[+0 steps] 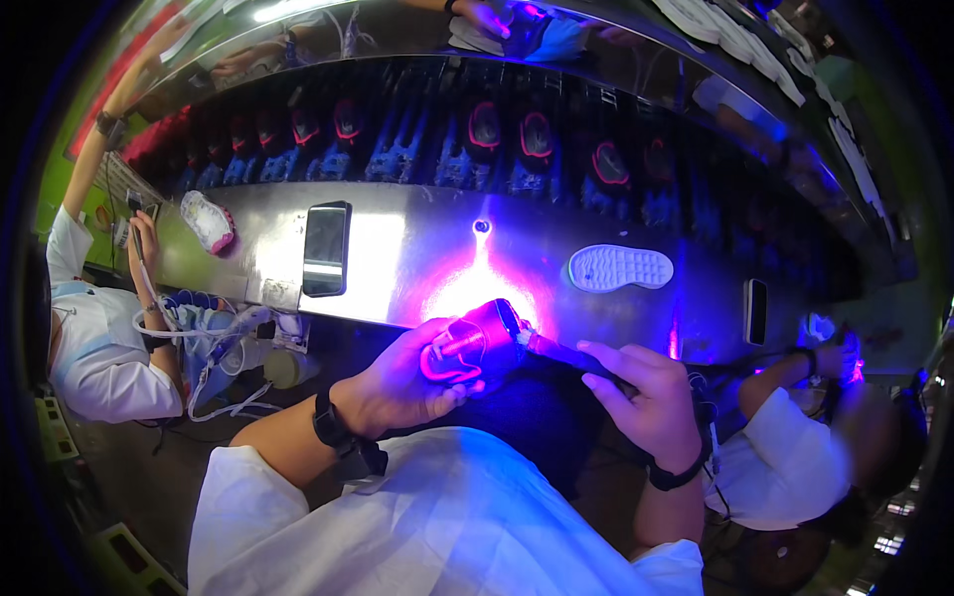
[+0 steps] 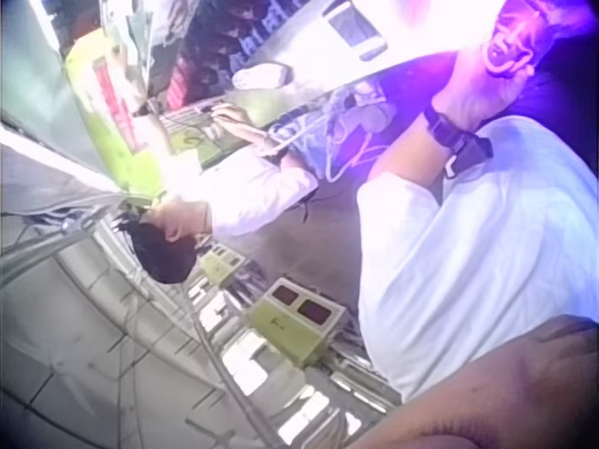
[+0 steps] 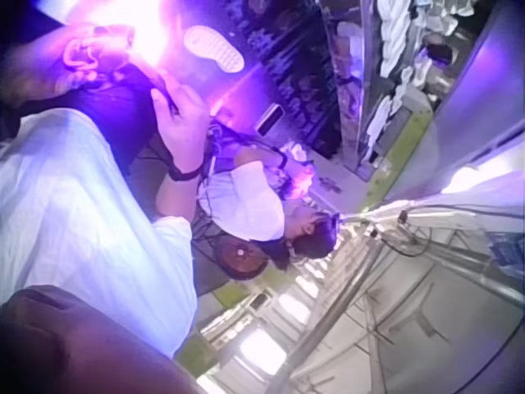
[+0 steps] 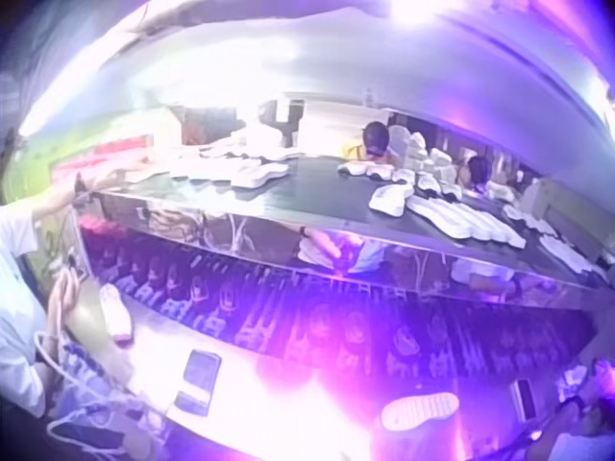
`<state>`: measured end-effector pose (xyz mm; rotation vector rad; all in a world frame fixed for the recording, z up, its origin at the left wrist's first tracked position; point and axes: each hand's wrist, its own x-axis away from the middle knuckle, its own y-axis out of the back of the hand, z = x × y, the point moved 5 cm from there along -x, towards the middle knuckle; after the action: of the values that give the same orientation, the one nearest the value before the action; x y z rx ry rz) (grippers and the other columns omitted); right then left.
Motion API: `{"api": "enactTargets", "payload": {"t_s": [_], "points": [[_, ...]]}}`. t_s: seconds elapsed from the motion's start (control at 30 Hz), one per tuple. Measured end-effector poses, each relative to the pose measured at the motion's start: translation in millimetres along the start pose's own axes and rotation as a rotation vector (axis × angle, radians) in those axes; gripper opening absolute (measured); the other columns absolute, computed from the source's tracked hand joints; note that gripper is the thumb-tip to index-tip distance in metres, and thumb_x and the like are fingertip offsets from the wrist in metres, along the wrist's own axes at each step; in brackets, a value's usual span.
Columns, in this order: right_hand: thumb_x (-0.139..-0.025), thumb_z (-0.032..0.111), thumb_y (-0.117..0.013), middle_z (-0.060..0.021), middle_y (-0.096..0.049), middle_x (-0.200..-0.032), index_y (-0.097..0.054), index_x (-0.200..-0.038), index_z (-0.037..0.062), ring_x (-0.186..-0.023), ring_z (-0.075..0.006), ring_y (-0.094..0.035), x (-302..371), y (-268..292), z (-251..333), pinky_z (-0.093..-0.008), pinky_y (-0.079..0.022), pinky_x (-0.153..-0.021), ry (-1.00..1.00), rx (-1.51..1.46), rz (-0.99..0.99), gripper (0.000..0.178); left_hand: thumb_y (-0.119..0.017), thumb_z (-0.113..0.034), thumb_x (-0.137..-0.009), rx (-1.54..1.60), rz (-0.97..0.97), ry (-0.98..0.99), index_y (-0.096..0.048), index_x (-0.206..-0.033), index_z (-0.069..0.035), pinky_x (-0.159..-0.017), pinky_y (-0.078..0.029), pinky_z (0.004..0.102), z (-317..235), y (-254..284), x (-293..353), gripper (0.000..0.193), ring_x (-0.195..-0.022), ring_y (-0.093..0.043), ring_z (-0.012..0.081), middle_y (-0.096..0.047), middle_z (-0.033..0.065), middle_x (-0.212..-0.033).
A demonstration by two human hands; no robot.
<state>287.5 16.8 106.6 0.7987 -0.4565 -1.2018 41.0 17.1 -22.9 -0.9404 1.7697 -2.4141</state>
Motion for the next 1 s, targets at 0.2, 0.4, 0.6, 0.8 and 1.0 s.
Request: {"api": "enactTargets", "payload": {"t_s": [0.2,0.4,0.6,0.8,1.0], "points": [[-0.08,0.004,-0.081,-0.0041,-0.053,-0.071,-0.074,-0.123,0.0091,-0.056,-0.015,-0.047,-13.5,-13.7,-2.2,-0.0306,-0.037,-0.054,0.01,-0.034,-0.074,0.043,-0.056,-0.048,-0.103,0.208,0.214,0.168,-0.043,-0.147,-0.001,-0.069,-0.068,0.0355,7.8,-3.5,-6.2,0.066,-0.097,-0.072,0.0391,-0.062,0.0303,-0.12],[-0.078,0.006,-0.082,-0.0058,-0.063,-0.08,-0.075,-0.117,0.0018,-0.066,-0.0134,-0.054,-1.7,-26.0,-20.2,-0.0277,-0.041,-0.059,-0.046,-0.125,-0.078,0.04,-0.049,-0.054,-0.104,0.366,0.304,0.217,-0.046,-0.145,0.0,-0.075,-0.069,0.037,29.5,-31.4,-4.1,0.067,-0.096,-0.073,0.0411,-0.064,0.0301,-0.118],[-0.082,0.006,-0.08,-0.0082,-0.066,-0.083,-0.073,-0.12,0.0006,-0.07,-0.018,-0.062,49.9,-45.2,-48.8,-0.0302,-0.048,-0.066,-0.027,-0.227,-0.144,0.039,-0.049,-0.052,-0.105,0.164,0.335,0.193,-0.047,-0.145,-0.002,-0.063,-0.063,0.0324,43.0,-37.9,-3.7,0.064,-0.087,-0.073,0.0287,-0.065,0.0294,-0.119],[-0.09,0.008,-0.076,-0.0203,-0.074,-0.115,-0.07,-0.126,0.0017,-0.105,-0.0301,-0.074,17.7,-28.2,-61.4,-0.0373,-0.055,-0.092,-0.286,-0.254,-0.264,0.037,-0.054,-0.028,-0.103,-0.54,0.452,-0.111,-0.045,-0.149,-0.004,-0.101,-0.054,0.0402,9.6,-69.4,-31.0,0.052,-0.121,-0.065,0.0234,-0.065,0.0124,-0.132],[-0.087,0.01,-0.08,-0.0183,-0.075,-0.111,-0.072,-0.123,0.0018,-0.102,-0.0289,-0.074,27.4,-40.0,-58.7,-0.0357,-0.055,-0.091,-0.152,-0.292,-0.224,0.038,-0.071,-0.02,-0.094,-1.203,0.038,-0.726,-0.06,-0.135,-0.001,-0.103,-0.049,0.0339,-69.5,-111.9,-29.5,0.047,-0.11,-0.065,0.0148,-0.07,0.005,-0.118]]}}
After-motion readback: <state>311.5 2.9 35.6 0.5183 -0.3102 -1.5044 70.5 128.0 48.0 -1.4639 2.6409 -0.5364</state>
